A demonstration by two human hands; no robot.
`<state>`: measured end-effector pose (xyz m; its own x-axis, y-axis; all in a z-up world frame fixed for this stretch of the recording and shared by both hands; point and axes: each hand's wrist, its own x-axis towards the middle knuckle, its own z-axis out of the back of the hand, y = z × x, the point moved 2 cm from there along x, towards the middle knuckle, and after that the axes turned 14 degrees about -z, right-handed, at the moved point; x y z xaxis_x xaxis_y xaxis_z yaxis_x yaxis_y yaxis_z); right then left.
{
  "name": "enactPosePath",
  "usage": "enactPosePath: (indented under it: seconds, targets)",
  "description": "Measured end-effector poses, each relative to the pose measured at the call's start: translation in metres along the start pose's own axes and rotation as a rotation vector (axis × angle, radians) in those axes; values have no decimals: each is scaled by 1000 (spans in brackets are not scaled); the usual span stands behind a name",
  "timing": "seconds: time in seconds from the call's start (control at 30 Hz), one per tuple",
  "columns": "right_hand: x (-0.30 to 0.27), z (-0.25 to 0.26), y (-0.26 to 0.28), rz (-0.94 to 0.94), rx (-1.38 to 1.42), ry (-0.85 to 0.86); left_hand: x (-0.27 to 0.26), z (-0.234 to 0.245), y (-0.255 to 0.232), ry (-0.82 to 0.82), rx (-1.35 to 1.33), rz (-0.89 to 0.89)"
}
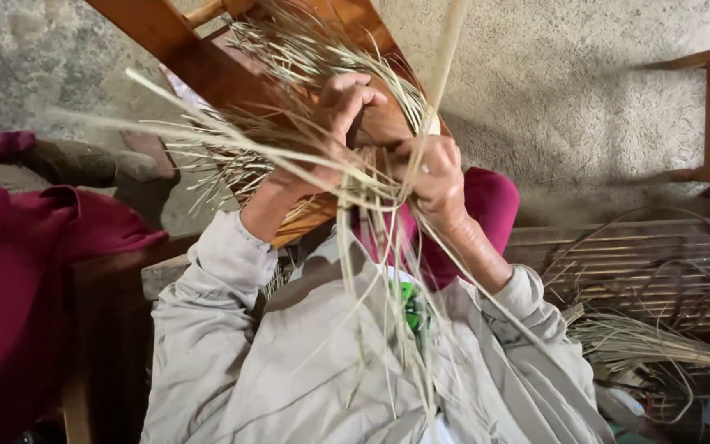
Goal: Weaving dried straw strands to create a handcrafted basket
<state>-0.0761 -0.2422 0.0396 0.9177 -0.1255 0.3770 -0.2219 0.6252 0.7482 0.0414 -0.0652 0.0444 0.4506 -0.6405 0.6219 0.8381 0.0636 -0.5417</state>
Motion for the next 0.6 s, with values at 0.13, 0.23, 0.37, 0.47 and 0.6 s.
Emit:
enactPosePath:
  seconds: [0.13,0.23,0.37,0.47,0.6]
  targets:
    - [13,0,-11,237,-156,-18,15,17,-27,-8,-143,1]
    - [28,-11,-27,179,-119,-37,32,23,-38,-28,-112,-111]
    - [27,-2,-18,59,-31,-22,18,4,-11,38,5,36]
    - [8,5,-13,49,-22,-31,12,-1,-5,-20,-255,-241]
    - [17,2,-29,-345,-14,290,7,-31,17,-197,-320,-190]
